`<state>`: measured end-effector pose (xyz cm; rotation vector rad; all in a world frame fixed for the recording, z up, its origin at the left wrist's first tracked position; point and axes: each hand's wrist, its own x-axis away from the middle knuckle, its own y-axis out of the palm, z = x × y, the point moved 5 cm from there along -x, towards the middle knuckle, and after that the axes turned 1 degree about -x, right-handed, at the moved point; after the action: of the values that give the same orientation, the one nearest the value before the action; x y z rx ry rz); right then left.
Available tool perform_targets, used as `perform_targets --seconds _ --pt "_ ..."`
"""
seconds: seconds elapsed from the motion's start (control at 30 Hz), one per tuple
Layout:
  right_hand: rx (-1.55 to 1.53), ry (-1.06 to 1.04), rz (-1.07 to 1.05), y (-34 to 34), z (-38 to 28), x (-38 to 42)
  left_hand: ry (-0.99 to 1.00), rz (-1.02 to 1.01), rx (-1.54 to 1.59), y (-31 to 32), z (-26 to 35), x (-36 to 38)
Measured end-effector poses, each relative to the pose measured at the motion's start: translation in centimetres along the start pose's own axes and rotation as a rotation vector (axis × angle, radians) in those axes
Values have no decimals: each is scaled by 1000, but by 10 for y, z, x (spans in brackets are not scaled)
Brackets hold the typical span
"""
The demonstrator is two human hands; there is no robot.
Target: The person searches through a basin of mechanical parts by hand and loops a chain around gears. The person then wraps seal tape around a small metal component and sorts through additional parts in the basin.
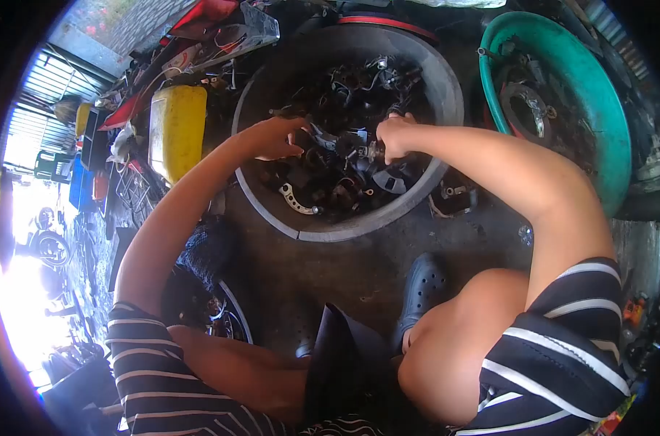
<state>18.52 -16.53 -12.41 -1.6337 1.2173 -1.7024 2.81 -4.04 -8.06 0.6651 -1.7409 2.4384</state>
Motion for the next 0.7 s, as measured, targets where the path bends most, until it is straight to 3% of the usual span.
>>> perform_targets --seconds 0.17,0.3,0.37,0.43,0.5,0.7 --pt "96 -83 -80 -14 -7 3 -1 -37 40 -1 0 6" --pt "-119 -74 -238 -18 -4 2 -11 -42 34 0 -4 11" --pt "-311 80 -417 -14 0 5 -36 -69 11 3 -7 12" --pt "-362 109 -467 -11 2 4 -59 -97 -12 6 -8 14" --pt "-567 190 -685 -2 1 4 -72 -194 -23 11 -9 16" --pt "-580 172 -806 -8 -8 4 -125 -248 4 14 -11 18"
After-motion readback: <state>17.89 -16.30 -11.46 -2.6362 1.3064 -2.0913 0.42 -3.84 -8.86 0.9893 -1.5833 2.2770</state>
